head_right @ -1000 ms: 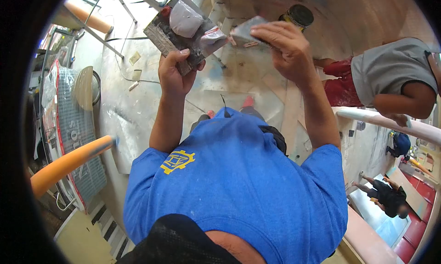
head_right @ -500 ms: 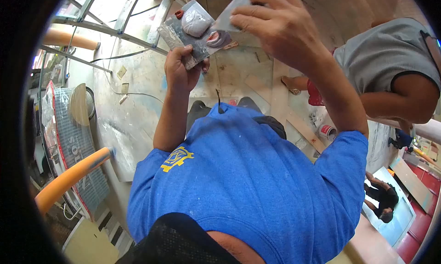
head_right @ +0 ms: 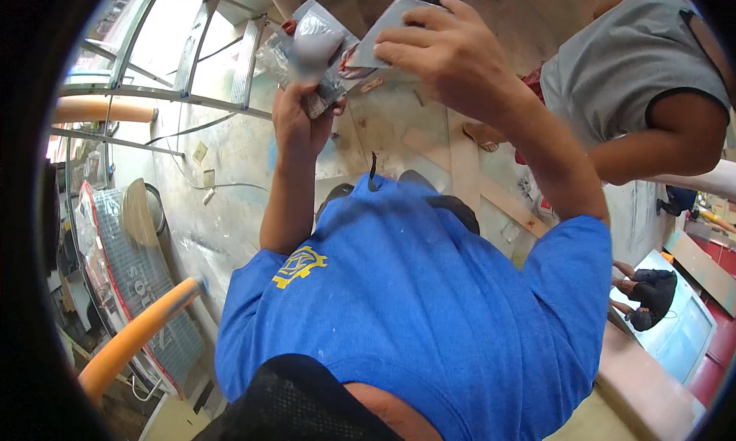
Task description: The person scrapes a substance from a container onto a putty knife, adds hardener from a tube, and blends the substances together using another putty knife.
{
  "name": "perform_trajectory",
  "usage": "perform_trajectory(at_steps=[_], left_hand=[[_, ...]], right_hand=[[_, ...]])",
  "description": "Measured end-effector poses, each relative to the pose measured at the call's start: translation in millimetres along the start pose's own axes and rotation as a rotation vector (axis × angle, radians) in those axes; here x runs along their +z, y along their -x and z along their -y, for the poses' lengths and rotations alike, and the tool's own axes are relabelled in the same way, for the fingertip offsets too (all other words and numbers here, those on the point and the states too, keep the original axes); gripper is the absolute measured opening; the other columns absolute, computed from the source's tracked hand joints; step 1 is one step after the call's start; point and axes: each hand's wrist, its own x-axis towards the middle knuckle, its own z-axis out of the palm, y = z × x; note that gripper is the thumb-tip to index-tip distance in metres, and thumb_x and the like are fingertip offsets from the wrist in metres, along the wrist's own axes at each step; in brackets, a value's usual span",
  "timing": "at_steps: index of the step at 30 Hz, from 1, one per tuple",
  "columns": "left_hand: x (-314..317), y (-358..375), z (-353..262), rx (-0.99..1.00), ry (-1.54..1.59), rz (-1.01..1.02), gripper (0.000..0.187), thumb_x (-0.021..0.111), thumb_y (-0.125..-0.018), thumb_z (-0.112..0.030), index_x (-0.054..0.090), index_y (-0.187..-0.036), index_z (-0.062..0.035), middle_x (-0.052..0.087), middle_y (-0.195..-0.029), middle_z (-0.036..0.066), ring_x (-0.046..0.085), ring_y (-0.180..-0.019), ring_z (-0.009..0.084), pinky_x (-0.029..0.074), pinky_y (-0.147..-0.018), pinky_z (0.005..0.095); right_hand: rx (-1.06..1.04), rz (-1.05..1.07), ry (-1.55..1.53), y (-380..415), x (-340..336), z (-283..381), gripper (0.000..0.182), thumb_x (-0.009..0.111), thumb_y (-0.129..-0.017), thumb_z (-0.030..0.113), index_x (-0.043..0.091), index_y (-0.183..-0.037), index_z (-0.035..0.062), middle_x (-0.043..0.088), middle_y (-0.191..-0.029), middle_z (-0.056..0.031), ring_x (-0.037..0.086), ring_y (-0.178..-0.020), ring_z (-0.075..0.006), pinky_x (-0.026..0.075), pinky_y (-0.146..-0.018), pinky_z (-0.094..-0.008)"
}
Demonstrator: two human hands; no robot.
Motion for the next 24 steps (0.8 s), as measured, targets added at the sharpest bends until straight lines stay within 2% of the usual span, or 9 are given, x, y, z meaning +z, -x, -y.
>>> perform_trajectory(at_steps=[1, 2, 5, 6, 9, 13, 16, 20, 24], left_hand=[[-1.2, -2.6, -2.1, 0.01, 0.014, -0.002, 0.019, 0.05, -0.083, -0.011, 0.048, -0.097, 0.0011, 0.058, -0.083, 0.015, 0.057, -0.064, 0.0246, 0.044, -0.053, 0.0344], [-4.9, -4.7, -5.4, -0.013, 0.062, 0.006, 0.019, 0.05, -0.083, -0.012, 0.049, -0.096, 0.0013, 0.059, -0.083, 0.015, 0.057, -0.064, 0.0243, 0.044, -0.053, 0.0338], [-12.3, -5.9, -14.0, -0.073, 0.176, 0.044, 0.019, 0.05, -0.083, -0.013, 0.051, -0.094, 0.0019, 0.06, -0.084, 0.015, 0.058, -0.066, 0.0236, 0.043, -0.053, 0.0321], [-9.6, -8.9, -16.1, -0.09, 0.198, 0.068, 0.019, 0.05, -0.083, -0.014, 0.052, -0.093, 0.0021, 0.06, -0.084, 0.015, 0.058, -0.066, 0.0232, 0.043, -0.053, 0.0317], [-13.9, -12.8, -23.6, -0.082, 0.275, 0.083, 0.019, 0.05, -0.082, -0.009, 0.046, -0.099, -0.0016, 0.057, -0.084, 0.014, 0.057, -0.063, 0.0249, 0.044, -0.049, 0.0346], [-26.0, -17.1, -40.7, -0.049, 0.206, 0.055, 0.024, 0.05, -0.081, -0.007, 0.043, -0.104, -0.0044, 0.054, -0.082, 0.012, 0.055, -0.061, 0.024, 0.044, -0.046, 0.0355], [-35.9, -22.4, -53.5, -0.082, 0.253, 0.078, 0.026, 0.05, -0.08, -0.007, 0.043, -0.105, -0.0028, 0.055, -0.084, 0.012, 0.057, -0.062, 0.0243, 0.045, -0.046, 0.0355], [-42.5, -24.0, -74.2, 0.026, -0.012, 0.093, 0.025, 0.05, -0.08, -0.009, 0.05, -0.101, 0.0042, 0.061, -0.087, 0.015, 0.061, -0.067, 0.0242, 0.049, -0.051, 0.0369], [-56.6, -31.4, -80.2, 0.026, -0.084, 0.165, 0.03, 0.05, -0.08, -0.007, 0.045, -0.107, 0.0043, 0.059, -0.085, 0.015, 0.061, -0.063, 0.0247, 0.051, -0.05, 0.0358]], right_hand=[[0.027, -0.009, -0.021, -0.4, 5.5, -3.4, 0.029, 0.064, -0.066, 0.007, 0.067, -0.094, 0.0122, 0.066, -0.101, 0.0007, 0.058, -0.096, -0.0212, 0.042, -0.087, -0.0377], [0.074, -0.085, -0.104, 3.9, 11.3, -10.7, 0.035, 0.061, -0.068, -0.002, 0.066, -0.1, 0.0086, 0.066, -0.105, -0.0044, 0.061, -0.098, -0.0238, 0.046, -0.087, -0.0355], [0.386, -0.313, -0.626, 4.9, 37.3, 24.3, 0.04, 0.057, -0.072, -0.009, 0.064, -0.109, 0.0051, 0.064, -0.11, -0.0108, 0.061, -0.103, -0.0263, 0.048, -0.089, -0.0345], [0.374, -0.315, -0.701, 5.9, 50.1, 32.3, 0.043, 0.056, -0.074, -0.012, 0.061, -0.114, 0.0036, 0.063, -0.112, -0.0146, 0.061, -0.105, -0.0266, 0.048, -0.09, -0.0328], [0.387, -0.421, -0.625, -1.1, 63.0, 53.2, 0.045, 0.056, -0.072, -0.012, 0.061, -0.114, 0.004, 0.063, -0.112, -0.0146, 0.061, -0.103, -0.0269, 0.049, -0.089, -0.0341], [0.402, -0.343, -0.453, -4.7, 72.9, 60.0, 0.05, 0.055, -0.067, -0.011, 0.062, -0.112, 0.0066, 0.064, -0.11, -0.0124, 0.062, -0.1, -0.027, 0.051, -0.086, -0.0343], [0.353, -0.113, -0.269, 1.9, 76.0, 53.2, 0.049, 0.056, -0.062, -0.01, 0.065, -0.108, 0.0085, 0.065, -0.106, -0.0088, 0.063, -0.096, -0.0258, 0.051, -0.083, -0.0348], [0.446, -0.221, -0.213, -11.7, 62.4, 41.5, 0.042, 0.057, -0.06, -0.008, 0.069, -0.096, 0.011, 0.068, -0.099, -0.0036, 0.061, -0.09, -0.0242, 0.046, -0.082, -0.0354], [0.3, -0.133, -0.168, -59.0, 38.6, 52.8, 0.036, 0.063, -0.06, -0.003, 0.069, -0.092, 0.0126, 0.068, -0.097, 0.0, 0.06, -0.092, -0.0204, 0.041, -0.084, -0.0354]])
